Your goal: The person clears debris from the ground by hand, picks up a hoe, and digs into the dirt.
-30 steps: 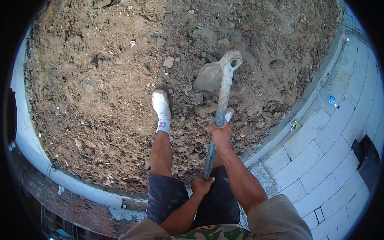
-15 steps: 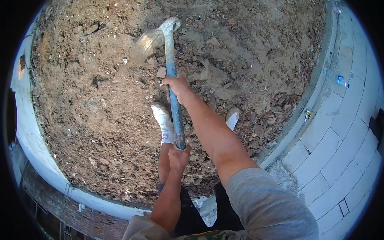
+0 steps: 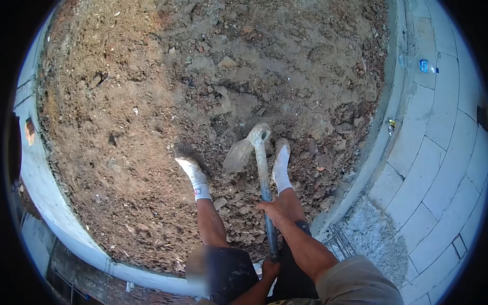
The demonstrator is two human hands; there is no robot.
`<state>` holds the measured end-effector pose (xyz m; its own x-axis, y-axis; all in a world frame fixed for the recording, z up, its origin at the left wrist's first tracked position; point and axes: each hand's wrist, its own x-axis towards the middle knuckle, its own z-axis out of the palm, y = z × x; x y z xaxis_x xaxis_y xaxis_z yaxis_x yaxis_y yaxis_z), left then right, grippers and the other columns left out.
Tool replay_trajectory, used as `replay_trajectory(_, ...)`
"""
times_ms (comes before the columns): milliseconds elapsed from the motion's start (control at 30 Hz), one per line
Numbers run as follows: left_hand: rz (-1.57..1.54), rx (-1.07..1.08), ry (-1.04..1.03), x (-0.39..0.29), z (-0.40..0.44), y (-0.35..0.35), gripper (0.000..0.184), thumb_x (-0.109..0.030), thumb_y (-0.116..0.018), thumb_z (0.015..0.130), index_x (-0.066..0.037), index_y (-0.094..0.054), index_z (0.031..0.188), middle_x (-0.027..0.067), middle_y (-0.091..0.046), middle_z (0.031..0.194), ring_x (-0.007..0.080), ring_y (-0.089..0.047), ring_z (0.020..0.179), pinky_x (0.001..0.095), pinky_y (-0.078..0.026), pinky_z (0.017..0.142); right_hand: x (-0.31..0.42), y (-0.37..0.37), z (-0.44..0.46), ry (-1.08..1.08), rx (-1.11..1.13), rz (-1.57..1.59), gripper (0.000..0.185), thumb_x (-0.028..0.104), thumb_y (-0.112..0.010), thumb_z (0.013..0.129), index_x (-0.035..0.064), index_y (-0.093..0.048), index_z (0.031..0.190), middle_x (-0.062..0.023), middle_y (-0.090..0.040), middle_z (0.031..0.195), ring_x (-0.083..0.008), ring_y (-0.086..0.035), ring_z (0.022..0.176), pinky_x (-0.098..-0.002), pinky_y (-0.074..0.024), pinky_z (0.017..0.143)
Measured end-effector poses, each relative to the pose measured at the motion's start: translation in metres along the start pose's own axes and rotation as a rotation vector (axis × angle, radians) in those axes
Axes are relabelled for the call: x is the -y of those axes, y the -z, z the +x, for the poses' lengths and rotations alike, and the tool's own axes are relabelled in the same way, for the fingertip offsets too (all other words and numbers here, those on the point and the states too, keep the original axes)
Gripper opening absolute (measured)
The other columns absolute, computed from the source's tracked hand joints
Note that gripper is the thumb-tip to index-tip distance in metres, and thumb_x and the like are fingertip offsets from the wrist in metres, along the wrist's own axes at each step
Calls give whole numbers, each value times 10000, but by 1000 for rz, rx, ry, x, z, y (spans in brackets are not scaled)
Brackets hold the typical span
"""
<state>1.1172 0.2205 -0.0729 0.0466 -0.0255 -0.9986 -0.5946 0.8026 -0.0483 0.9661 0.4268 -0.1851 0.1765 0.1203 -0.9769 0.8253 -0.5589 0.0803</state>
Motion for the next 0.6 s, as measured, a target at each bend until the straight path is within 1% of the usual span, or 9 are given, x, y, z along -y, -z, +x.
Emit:
replay_trajectory(67, 55, -54, -66, -71, 16, 18, 317, -275, -729, 785, -16, -664, 957, 129, -694, 788, 255, -685, 766, 380, -508, 711, 47, 14, -3, 188, 2, 63, 368, 109, -720, 738, 21, -555, 1055, -44, -551, 714, -160, -535, 529, -317, -453, 454)
replay_trajectory(133, -26, -43, -225, -80, 75, 18, 262, -247, -752, 774, -26, -654, 875, 53, -662, 722, 155, -630, 650, 334, -496, 624, 83, 22, 23, 344, 50, 263, 325, 94, -707, 760, 30, -554, 1039, -33, -537, 706, -142, -540, 544, -291, -463, 459)
replay_trajectory(200, -162, 109, -267, -190, 69, 59, 228, -224, -768, 765, -39, -638, 796, 6, -617, 669, 94, -554, 567, 291, -461, 543, 151, 32, 11, 542, 0, 303, 254, 93, -694, 780, 49, -541, 979, -24, -525, 692, -134, -545, 544, -301, -464, 452)
replay_trajectory(300, -134, 251, -387, -290, 50, 81, 229, -212, -764, 765, -33, -630, 815, 18, -601, 638, 100, -548, 534, 288, -442, 504, 237, 66, -10, 650, -90, 272, 215, 133, -682, 791, 61, -521, 915, -33, -538, 707, -148, -573, 570, -308, -475, 468)
replay_trajectory(367, -157, 269, -442, -333, 23, 76, 232, -202, -765, 760, -30, -628, 834, 24, -604, 637, 101, -555, 539, 287, -441, 502, 264, 96, -17, 682, -135, 246, 230, 163, -683, 786, 51, -511, 891, -57, -566, 723, -175, -598, 599, -333, -497, 506)
replay_trajectory(400, -245, 380, -405, -355, 5, 72, 232, -195, -766, 762, -34, -625, 850, 20, -580, 624, 110, -547, 518, 284, -435, 491, 267, 109, -15, 671, -208, 161, 250, 175, -681, 781, 35, -519, 912, -79, -583, 744, -197, -608, 620, -353, -507, 541)
replay_trajectory(500, -396, 589, -320, -347, 27, 26, 215, -199, -767, 769, -51, -624, 828, 14, -546, 609, 127, -532, 491, 290, -440, 478, 262, 141, 31, 676, -454, -128, 299, 197, -689, 764, -6, -557, 939, -124, -625, 780, -261, -632, 678, -401, -522, 616)
replay_trajectory(567, -519, 544, -197, -350, 27, -4, 232, -226, -761, 787, -58, -603, 765, 13, -527, 589, 139, -518, 458, 291, -431, 447, 236, 156, 91, 707, -652, -363, 295, 194, -716, 748, -22, -597, 910, -124, -639, 768, -301, -640, 710, -420, -514, 625)
replay_trajectory(600, -583, 508, -102, -349, 28, -19, 251, -234, -762, 785, -61, -591, 723, 16, -533, 577, 139, -513, 439, 291, -415, 429, 219, 165, 116, 615, -592, -415, 326, 198, -725, 735, -45, -602, 915, -140, -649, 796, -322, -642, 734, -429, -514, 655)
